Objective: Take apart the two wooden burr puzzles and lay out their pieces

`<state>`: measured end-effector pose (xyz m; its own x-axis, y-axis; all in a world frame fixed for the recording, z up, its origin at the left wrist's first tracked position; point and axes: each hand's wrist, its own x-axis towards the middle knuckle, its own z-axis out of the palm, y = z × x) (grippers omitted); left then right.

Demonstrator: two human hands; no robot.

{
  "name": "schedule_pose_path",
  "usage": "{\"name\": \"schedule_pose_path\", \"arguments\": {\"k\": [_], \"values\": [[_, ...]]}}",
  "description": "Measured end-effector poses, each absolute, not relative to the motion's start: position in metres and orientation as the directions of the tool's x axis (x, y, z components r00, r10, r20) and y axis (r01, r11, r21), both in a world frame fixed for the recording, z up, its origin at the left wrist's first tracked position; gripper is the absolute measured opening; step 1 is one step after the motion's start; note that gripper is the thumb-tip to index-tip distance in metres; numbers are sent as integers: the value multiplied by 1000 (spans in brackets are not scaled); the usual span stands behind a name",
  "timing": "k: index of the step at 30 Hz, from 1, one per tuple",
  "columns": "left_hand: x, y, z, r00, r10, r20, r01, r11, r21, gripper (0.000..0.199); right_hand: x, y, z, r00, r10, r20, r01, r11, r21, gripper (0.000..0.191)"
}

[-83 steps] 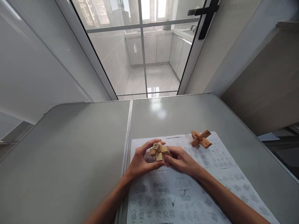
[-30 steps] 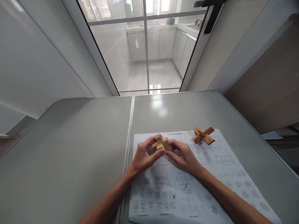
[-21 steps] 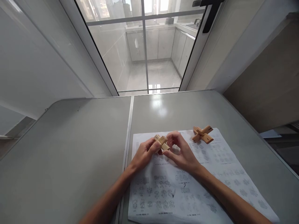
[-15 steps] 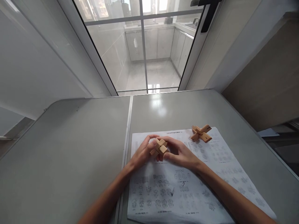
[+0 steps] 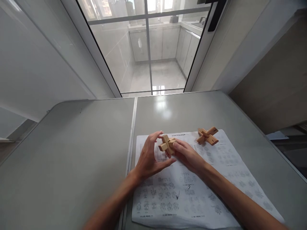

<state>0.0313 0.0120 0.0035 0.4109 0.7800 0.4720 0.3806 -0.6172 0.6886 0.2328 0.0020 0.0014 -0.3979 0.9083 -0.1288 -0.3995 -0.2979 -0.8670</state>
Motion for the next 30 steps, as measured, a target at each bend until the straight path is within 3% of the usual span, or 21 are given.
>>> {"name": "schedule_pose_path", "arguments": {"k": [8,16,30], "values": [[34,9,8,386,781,491,420,-623,660,70,232,0,-10,-423,898,-122,-318,-273,-908,46],[35,6,11,336,802,494,430,-597,677,62,229,-4,-2,-440,893,-90,-310,-246,-918,44],[37,5,10,303,775,554,408,-631,660,63,224,-11,4,-396,916,-58,-322,-198,-926,41]]}}
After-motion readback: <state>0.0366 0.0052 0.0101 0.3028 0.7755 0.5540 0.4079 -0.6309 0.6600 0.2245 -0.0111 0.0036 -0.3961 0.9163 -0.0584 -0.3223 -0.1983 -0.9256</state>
